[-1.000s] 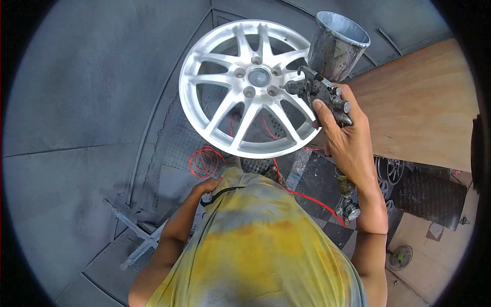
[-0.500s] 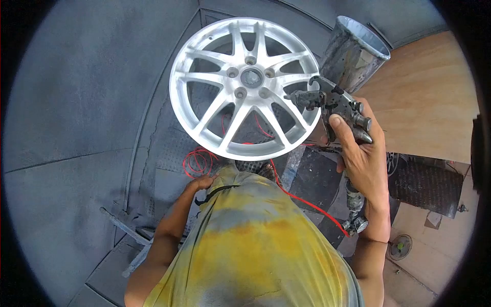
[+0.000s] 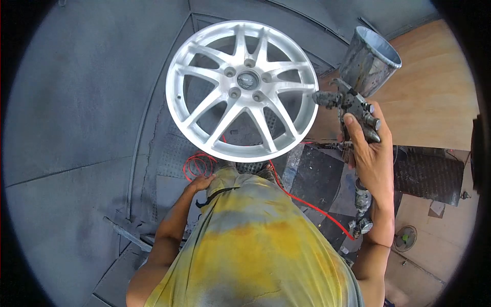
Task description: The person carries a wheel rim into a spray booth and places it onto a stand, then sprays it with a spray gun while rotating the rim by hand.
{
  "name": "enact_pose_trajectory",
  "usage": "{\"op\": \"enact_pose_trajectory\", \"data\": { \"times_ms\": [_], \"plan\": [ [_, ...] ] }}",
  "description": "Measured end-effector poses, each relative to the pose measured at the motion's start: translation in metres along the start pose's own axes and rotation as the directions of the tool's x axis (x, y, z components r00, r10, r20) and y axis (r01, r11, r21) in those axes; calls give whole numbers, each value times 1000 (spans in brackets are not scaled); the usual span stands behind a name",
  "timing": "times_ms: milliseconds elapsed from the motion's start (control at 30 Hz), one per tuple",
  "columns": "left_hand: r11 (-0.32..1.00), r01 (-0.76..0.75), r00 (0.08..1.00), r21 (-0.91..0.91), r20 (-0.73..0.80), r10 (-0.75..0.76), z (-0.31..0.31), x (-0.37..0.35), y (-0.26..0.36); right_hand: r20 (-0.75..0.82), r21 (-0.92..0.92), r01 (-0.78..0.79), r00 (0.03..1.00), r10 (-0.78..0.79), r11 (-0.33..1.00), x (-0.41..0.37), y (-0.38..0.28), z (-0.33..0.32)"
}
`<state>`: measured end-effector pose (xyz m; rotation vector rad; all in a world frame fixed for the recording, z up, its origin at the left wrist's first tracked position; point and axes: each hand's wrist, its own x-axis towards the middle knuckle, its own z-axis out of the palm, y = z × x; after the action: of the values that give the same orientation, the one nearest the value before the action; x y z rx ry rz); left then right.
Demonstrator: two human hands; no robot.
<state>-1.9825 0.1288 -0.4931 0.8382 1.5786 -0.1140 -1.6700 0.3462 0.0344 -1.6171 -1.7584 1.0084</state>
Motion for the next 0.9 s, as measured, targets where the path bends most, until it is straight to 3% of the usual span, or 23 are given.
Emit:
{"op": "enact_pose_trajectory", "data": {
  "times_ms": [267,400,500,567,733,900],
  "plan": [
    [1000,-15,996,-11,-88,13,-7,5,6,105,5,-65,992,65,998,-11,-4,-7],
    [997,-75,987,-25,-145,71,1,20,6,121,76,-13,993,3,997,-5,-12,2],
    [997,-66,990,-50,-128,59,3,7,14,104,108,104,988,-116,989,0,-9,7],
    [991,-79,993,-108,-97,69,5,4,10,54,115,110,992,-117,987,0,-13,9],
    [995,-75,987,-58,-146,66,11,5,-11,-43,118,133,991,-128,984,-2,-10,17],
    [993,-53,994,-107,-103,42,4,11,-26,20,149,92,995,-96,985,-4,-18,26]
  ]
}}
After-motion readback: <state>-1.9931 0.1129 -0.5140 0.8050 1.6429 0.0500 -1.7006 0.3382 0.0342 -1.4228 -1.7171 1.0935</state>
